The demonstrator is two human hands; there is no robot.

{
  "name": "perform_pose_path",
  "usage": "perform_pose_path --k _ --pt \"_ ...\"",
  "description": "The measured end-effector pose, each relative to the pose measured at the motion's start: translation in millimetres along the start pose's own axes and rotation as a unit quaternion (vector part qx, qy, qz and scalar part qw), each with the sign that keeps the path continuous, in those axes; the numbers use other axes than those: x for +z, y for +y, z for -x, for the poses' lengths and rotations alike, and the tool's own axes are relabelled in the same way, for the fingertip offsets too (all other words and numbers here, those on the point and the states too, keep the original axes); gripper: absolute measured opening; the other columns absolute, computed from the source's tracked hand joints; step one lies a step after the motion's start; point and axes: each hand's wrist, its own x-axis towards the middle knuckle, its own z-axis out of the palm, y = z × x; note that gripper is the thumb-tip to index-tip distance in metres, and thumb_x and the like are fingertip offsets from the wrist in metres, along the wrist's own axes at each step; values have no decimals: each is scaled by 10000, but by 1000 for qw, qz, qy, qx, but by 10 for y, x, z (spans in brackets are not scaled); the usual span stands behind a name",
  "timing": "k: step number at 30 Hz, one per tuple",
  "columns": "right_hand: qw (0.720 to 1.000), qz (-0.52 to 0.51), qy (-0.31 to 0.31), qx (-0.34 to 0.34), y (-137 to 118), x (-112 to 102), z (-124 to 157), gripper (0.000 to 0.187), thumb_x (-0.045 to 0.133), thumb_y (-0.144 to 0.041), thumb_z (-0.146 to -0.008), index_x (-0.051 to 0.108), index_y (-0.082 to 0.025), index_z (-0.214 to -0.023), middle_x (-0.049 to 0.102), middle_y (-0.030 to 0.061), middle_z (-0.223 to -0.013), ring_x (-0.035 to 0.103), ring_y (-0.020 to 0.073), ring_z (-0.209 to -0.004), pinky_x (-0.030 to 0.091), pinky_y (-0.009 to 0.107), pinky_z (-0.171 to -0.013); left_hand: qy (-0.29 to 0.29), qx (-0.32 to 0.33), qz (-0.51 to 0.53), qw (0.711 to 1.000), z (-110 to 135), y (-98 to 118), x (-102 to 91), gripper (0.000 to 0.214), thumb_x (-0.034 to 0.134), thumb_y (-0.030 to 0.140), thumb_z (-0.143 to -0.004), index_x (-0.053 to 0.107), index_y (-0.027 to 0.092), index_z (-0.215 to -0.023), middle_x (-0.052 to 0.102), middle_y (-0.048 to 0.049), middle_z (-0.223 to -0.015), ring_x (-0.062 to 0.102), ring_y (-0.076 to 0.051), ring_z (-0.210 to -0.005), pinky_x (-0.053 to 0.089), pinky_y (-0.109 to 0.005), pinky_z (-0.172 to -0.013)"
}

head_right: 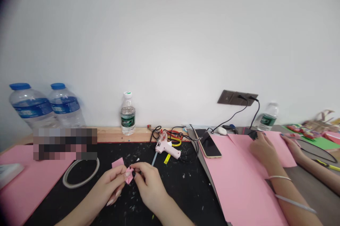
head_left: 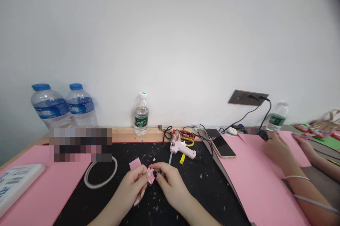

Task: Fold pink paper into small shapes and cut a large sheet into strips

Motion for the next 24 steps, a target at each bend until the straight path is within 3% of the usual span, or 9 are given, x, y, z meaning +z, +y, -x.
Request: perform_pose_path --k 10,18,24 --pt "1000 -3 -13 10 -51 -52 -25 100 460 -132 -818 537 -181 -778 483 -40 -644 423 101 -583 323 197 -549 -28 11 -27 999 9 -46 6 336 483 478 -763 403 197 -597 333 129 -344 206 -17 -244 125 -141 -284" --pt "999 -20 -34 27 -48 -77 -24 314 321 -301 -918 443 -182 -654 418 -47 -537 393 96 -519 304 206 -514 -43 9 -20 999 -12 -77 3 331 477 453 -774 365 205 -584 340 131 -338 212 -17 -239 125 -137 -276" --pt "998 32 -48 2 -22 -75 -27 304 344 -247 -904 346 -184 -607 378 -51 -572 350 88 -539 276 203 -514 -49 8 -27 998 -10 -99 -11 353 474 484 -765 356 209 -578 333 134 -331 212 -19 -233 119 -135 -269"
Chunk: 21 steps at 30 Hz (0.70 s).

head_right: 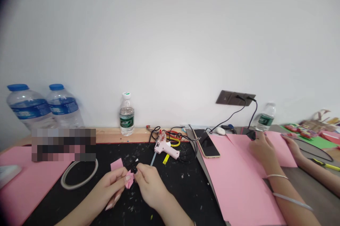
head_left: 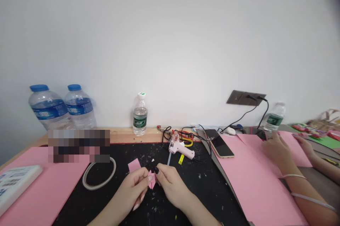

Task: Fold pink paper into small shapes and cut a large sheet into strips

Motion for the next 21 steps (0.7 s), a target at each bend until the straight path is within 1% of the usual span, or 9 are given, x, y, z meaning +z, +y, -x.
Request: perform_pose_path --k 5,10,21 --pt "999 26 -22 -6 29 11 -8 293 373 -170 -870 327 -178 -581 357 -58 -572 335 80 -544 253 196 -508 0 0 -20 1000 7 1 5 342 464 484 -772 377 206 -592 339 131 -344 224 -22 -242 135 -134 -272" --pt "1000 15 -22 9 30 19 -1 306 390 -162 -854 295 -178 -564 320 -66 -539 313 75 -530 234 188 -486 3 0 -41 999 18 17 21 339 457 472 -778 363 209 -585 342 128 -353 235 -24 -250 142 -132 -272" --pt "999 31 -25 -5 34 30 38 294 375 -136 -852 294 -179 -573 325 -66 -538 317 74 -526 228 191 -481 -5 -3 -42 999 21 4 35 320 466 433 -787 358 210 -584 350 126 -357 240 -24 -250 155 -128 -269"
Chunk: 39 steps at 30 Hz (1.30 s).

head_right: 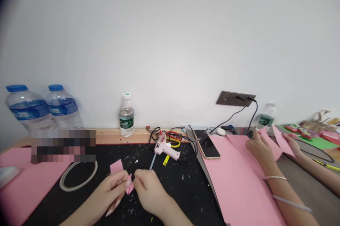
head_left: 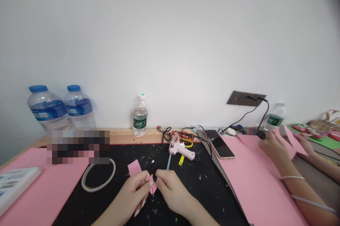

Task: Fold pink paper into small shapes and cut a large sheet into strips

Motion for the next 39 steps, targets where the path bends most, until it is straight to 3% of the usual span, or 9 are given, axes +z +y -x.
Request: perform_pose_path --k 12,17,22,25,29,35,39 --pt "1000 -8 1 7 -14 -3 -3 297 376 -149 -859 324 -175 -568 339 -63 -545 327 76 -527 233 193 -485 1 4 0 1000 17 -8 -5 324 459 452 -791 373 205 -600 365 122 -364 253 -21 -251 161 -122 -271" --pt "1000 3 24 -2 -16 -4 -3 296 368 -144 -860 289 -183 -577 324 -62 -552 323 79 -528 228 200 -490 -12 0 68 998 -18 -15 -9 343 494 479 -772 406 194 -602 430 99 -367 316 -27 -239 218 -117 -265" --pt "997 9 77 11 0 -23 -22 310 344 -171 -876 259 -189 -579 312 -61 -550 317 84 -526 223 209 -493 -43 -69 195 977 -22 -56 -17 363 454 508 -777 499 170 -651 490 58 -378 358 -49 -228 274 -137 -248" --pt "997 17 80 6 -5 -27 -23 312 347 -171 -874 257 -190 -576 320 -58 -551 328 86 -523 224 212 -495 -82 -133 248 956 34 0 -14 350 458 477 -782 543 154 -676 484 55 -409 323 -32 -241 261 -134 -255" --pt "997 36 67 -2 -27 -19 -13 308 352 -158 -866 258 -190 -574 327 -55 -549 334 88 -519 222 214 -496 -89 -177 277 940 90 107 -28 287 541 423 -737 556 149 -652 432 77 -396 234 -9 -250 198 -124 -253" --pt "998 44 54 -8 -47 -16 -1 306 350 -153 -867 257 -190 -578 339 -50 -560 335 88 -526 228 211 -503 -51 -208 288 933 71 111 -84 263 579 393 -715 560 142 -639 393 93 -401 202 4 -276 117 -122 -278" --pt "998 45 39 -13 -54 -23 1 294 351 -143 -868 281 -187 -586 367 -46 -572 350 88 -538 236 208 -513 -21 -189 282 941 67 93 -98 243 584 353 -722 520 146 -613 394 97 -419 230 5 -293 163 -112 -296"
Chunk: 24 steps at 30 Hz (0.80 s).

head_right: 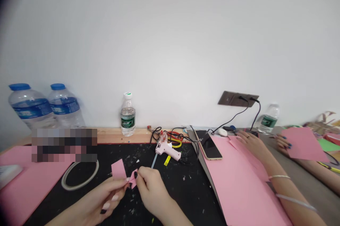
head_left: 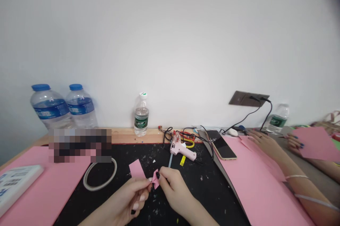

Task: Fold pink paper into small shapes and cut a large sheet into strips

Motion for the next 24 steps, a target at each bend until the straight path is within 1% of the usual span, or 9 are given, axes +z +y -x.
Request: perform_pose_path --k 4,7,10,12,14,16,20,24 --pt "1000 2 -12 -5 -4 0 4 289 351 -140 -870 288 -187 -592 373 -46 -578 359 86 -543 242 206 -515 -1 42 -14 999 -33 -47 -9 231 572 348 -736 501 154 -632 476 72 -472 368 -19 -327 273 -113 -314" --pt "1000 3 -12 -6 -5 1 3 292 355 -146 -869 282 -188 -590 367 -46 -576 355 86 -540 247 205 -515 5 57 -21 998 -78 -92 -13 255 535 393 -759 501 160 -663 527 55 -498 449 -42 -350 328 -122 -323" --pt "1000 -2 -12 -3 -9 -1 2 290 351 -157 -874 288 -189 -592 376 -44 -581 360 89 -544 258 204 -518 4 67 -41 997 -129 -118 -11 345 501 471 -764 493 155 -625 524 53 -454 465 -52 -318 336 -128 -298" --pt "1000 -9 -16 -1 -10 -3 3 279 342 -155 -877 303 -189 -602 391 -40 -595 373 92 -554 271 202 -524 1 86 -79 993 -158 -120 -6 374 548 495 -728 474 155 -589 502 64 -407 450 -50 -281 320 -123 -273" --pt "1000 -13 -20 -3 -9 -6 7 266 337 -147 -877 322 -188 -615 403 -35 -610 384 95 -564 284 202 -530 2 104 -119 987 -174 -109 0 373 606 486 -689 461 160 -583 493 75 -388 441 -46 -263 314 -119 -263" --pt "1000 -13 -21 -9 -4 -11 12 251 333 -138 -877 348 -187 -630 417 -30 -627 395 99 -576 297 203 -539 7 115 -150 982 -177 -92 1 364 626 475 -676 452 166 -592 501 79 -389 458 -51 -268 327 -121 -270" --pt "999 -2 -27 -24 7 -33 18 228 332 -121 -875 401 -182 -667 446 -18 -666 425 105 -610 318 203 -565 11 152 -192 969 -170 -66 -18 333 596 458 -709 439 175 -629 535 74 -435 523 -75 -317 368 -137 -310" --pt "1000 1 -20 -19 17 -59 5 212 380 -122 -861 435 -177 -664 466 -19 -671 438 104 -618 323 200 -575 5 183 -227 957 -157 -61 -45 282 549 420 -760 432 181 -666 560 68 -487 562 -91 -360 387 -154 -351"
